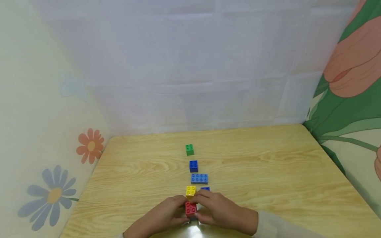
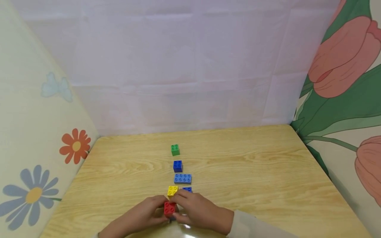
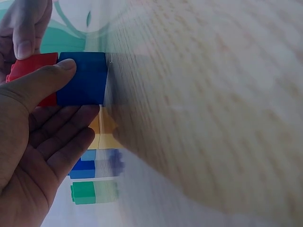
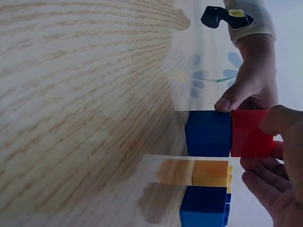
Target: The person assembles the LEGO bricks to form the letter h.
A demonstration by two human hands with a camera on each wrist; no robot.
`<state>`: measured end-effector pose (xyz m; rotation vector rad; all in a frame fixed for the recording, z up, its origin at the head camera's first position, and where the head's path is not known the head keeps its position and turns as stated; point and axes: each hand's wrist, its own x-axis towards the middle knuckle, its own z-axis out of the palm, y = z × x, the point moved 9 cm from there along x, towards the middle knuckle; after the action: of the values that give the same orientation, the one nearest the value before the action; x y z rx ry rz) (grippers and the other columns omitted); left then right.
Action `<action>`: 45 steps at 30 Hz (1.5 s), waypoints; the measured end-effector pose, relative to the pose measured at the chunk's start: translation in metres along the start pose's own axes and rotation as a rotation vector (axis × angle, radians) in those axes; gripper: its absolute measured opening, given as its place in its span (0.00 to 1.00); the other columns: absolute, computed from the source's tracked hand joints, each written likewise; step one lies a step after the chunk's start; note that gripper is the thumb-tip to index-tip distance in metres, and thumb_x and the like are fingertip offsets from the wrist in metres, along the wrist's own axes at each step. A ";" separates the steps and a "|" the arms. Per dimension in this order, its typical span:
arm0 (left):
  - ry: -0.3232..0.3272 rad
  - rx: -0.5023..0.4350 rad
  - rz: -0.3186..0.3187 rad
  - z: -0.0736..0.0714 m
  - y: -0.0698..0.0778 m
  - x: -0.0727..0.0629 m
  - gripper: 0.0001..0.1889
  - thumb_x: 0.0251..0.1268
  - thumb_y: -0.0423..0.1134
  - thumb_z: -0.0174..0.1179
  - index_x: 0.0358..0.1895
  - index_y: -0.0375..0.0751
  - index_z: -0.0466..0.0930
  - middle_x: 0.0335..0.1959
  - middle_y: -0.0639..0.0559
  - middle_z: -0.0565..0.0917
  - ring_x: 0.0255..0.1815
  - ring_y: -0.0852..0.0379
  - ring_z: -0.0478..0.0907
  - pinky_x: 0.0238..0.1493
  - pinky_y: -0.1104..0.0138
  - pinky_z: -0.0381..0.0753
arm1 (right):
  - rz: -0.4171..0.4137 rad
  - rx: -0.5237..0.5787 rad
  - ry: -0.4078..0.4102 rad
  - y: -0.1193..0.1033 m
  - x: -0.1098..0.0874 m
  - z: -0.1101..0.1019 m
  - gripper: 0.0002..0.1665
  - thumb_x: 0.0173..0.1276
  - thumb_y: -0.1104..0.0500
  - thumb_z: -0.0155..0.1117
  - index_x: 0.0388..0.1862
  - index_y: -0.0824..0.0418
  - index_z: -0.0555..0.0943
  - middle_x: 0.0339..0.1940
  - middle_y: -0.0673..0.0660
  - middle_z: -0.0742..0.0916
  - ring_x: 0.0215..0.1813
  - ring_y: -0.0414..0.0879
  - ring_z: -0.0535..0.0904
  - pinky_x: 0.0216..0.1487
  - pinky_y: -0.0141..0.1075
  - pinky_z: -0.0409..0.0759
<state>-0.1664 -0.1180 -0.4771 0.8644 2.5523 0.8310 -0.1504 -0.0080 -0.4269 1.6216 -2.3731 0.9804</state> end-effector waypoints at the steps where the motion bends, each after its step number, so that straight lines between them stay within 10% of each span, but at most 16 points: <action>1: 0.000 -0.002 0.000 0.000 0.000 0.000 0.20 0.61 0.53 0.66 0.54 0.53 0.78 0.49 0.67 0.80 0.51 0.67 0.77 0.51 0.68 0.81 | 0.001 0.003 0.000 0.000 0.000 0.000 0.20 0.67 0.57 0.65 0.58 0.57 0.76 0.55 0.49 0.81 0.53 0.36 0.78 0.54 0.18 0.73; 45: 0.002 0.020 0.013 -0.001 0.002 0.001 0.21 0.60 0.51 0.68 0.55 0.50 0.79 0.47 0.67 0.80 0.50 0.68 0.77 0.51 0.68 0.81 | 0.016 -0.008 0.017 0.002 -0.003 0.001 0.21 0.68 0.55 0.66 0.58 0.56 0.76 0.55 0.47 0.80 0.54 0.34 0.77 0.54 0.18 0.74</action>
<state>-0.1665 -0.1162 -0.4749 0.8884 2.5635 0.8115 -0.1503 -0.0059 -0.4296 1.5874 -2.3795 0.9828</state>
